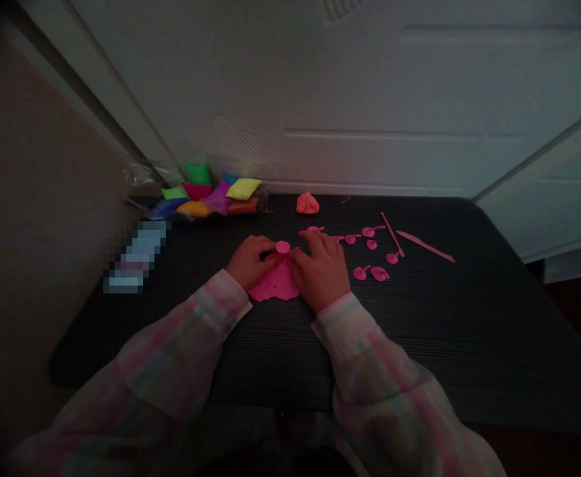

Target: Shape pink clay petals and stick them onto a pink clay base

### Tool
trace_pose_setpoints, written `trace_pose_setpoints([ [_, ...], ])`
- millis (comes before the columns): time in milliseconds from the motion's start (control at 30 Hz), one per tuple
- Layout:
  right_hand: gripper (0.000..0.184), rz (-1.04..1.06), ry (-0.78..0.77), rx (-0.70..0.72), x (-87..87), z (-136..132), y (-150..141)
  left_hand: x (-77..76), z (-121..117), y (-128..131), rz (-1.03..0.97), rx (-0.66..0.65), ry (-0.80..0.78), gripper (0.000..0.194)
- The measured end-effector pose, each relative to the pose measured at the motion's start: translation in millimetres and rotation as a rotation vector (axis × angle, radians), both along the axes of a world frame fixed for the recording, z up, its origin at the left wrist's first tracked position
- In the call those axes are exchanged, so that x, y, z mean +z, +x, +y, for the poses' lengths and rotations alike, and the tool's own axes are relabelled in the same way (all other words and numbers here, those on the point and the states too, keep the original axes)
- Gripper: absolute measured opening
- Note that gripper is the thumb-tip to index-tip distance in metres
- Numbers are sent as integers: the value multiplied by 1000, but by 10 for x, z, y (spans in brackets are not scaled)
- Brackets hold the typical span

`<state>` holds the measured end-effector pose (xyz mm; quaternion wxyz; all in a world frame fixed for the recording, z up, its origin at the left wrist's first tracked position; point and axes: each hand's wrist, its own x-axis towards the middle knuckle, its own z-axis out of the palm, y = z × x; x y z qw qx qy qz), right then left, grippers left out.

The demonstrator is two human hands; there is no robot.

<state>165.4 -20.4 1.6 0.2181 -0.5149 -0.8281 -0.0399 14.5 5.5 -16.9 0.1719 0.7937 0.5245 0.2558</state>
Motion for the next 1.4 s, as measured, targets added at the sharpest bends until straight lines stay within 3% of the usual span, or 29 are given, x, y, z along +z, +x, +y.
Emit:
trace_pose_setpoints([
  [567, 15, 144, 61, 63, -197, 119, 5, -11, 41, 7, 49, 1, -69, 22],
  [1400, 12, 231, -17, 81, -227, 156, 10, -33, 36, 30, 91, 21, -63, 25],
])
